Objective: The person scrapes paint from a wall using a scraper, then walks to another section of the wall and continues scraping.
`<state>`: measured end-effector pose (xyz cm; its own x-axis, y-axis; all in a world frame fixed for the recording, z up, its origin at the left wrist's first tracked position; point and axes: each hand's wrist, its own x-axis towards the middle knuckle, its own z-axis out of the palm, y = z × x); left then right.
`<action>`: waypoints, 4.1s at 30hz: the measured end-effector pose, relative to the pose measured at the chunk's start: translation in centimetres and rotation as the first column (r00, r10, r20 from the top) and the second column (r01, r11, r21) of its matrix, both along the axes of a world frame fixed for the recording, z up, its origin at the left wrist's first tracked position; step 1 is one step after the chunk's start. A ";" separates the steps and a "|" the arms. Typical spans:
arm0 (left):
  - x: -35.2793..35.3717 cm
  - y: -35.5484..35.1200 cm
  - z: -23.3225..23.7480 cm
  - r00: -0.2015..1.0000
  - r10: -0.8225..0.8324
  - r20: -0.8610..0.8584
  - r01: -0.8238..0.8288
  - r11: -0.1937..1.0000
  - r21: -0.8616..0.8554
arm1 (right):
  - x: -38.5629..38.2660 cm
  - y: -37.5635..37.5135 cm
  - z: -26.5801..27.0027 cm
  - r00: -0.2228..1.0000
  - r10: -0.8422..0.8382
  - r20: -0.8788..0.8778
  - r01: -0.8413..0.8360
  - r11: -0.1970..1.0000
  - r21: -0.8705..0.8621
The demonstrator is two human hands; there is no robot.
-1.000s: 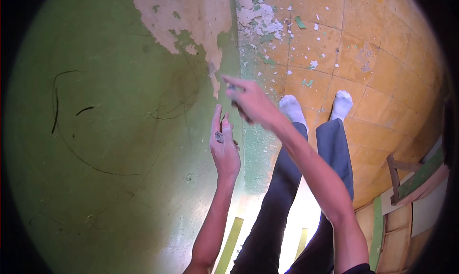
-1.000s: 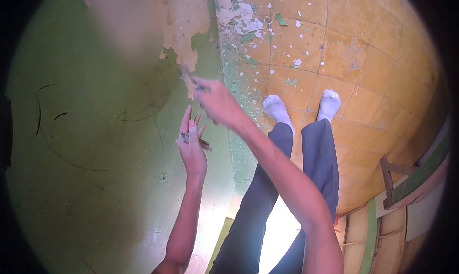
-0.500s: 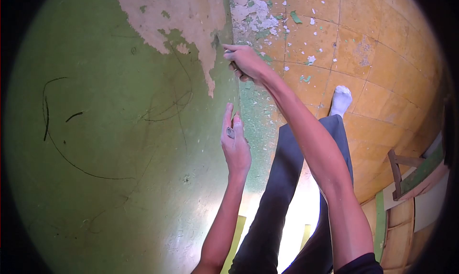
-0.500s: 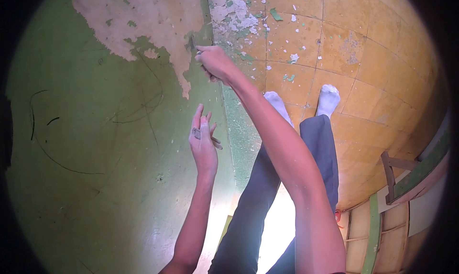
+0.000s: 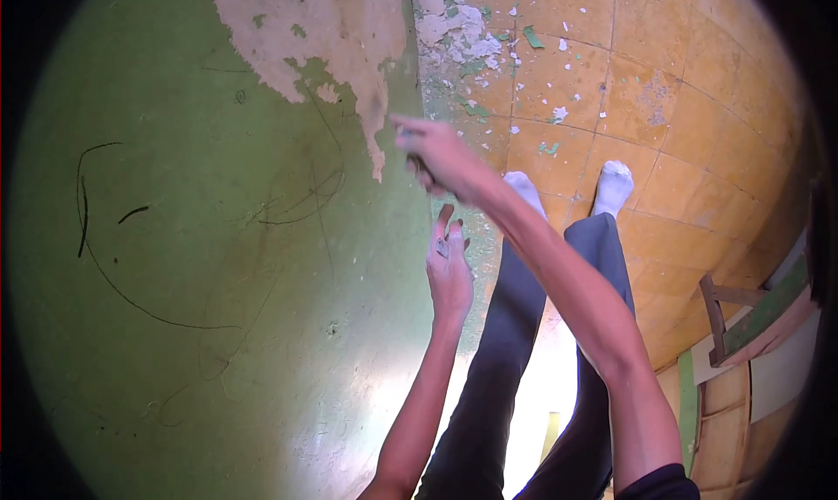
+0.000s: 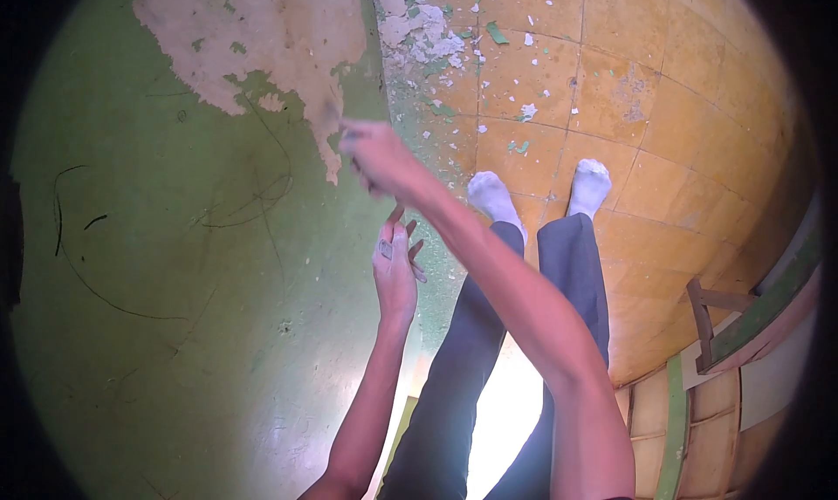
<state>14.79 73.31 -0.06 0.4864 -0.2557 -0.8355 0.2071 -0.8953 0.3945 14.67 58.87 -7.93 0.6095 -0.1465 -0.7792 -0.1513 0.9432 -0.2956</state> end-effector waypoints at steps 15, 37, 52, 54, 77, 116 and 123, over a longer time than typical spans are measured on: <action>-2.4 0.6 0.7 0.958 0.229 -0.171 -0.238 0.971 -0.033 | 0.6 -2.2 -0.4 1.000 -0.022 -0.012 0.021 0.993 -0.120; -1.2 0.3 0.6 0.989 0.127 -0.072 -0.127 0.992 0.006 | 0.1 0.3 1.4 1.000 0.000 -0.006 0.000 0.999 -0.046; 4.9 -4.0 -4.6 0.810 0.327 -0.486 -0.401 0.914 -0.054 | -4.2 6.9 1.8 0.951 -0.156 -0.267 -0.022 0.828 -0.560; 5.5 -4.1 -4.1 0.865 0.239 -0.442 -0.266 0.964 0.000 | -4.5 7.2 2.2 0.953 -0.169 -0.251 -0.043 0.746 -0.664; 11.9 -10.3 -7.6 0.997 0.080 0.009 -0.080 0.992 0.101 | -8.3 10.1 5.1 0.920 -0.221 -0.324 0.031 0.864 -0.502; 11.5 -11.4 -6.7 0.722 -0.633 0.281 0.474 0.747 0.466 | -12.7 9.6 9.1 0.988 0.154 -0.005 -0.154 0.988 -0.016; 9.3 -9.5 -4.8 0.981 -0.046 0.186 0.006 0.977 0.213 | -16.1 8.3 12.0 0.994 0.100 0.054 -0.098 0.994 -0.048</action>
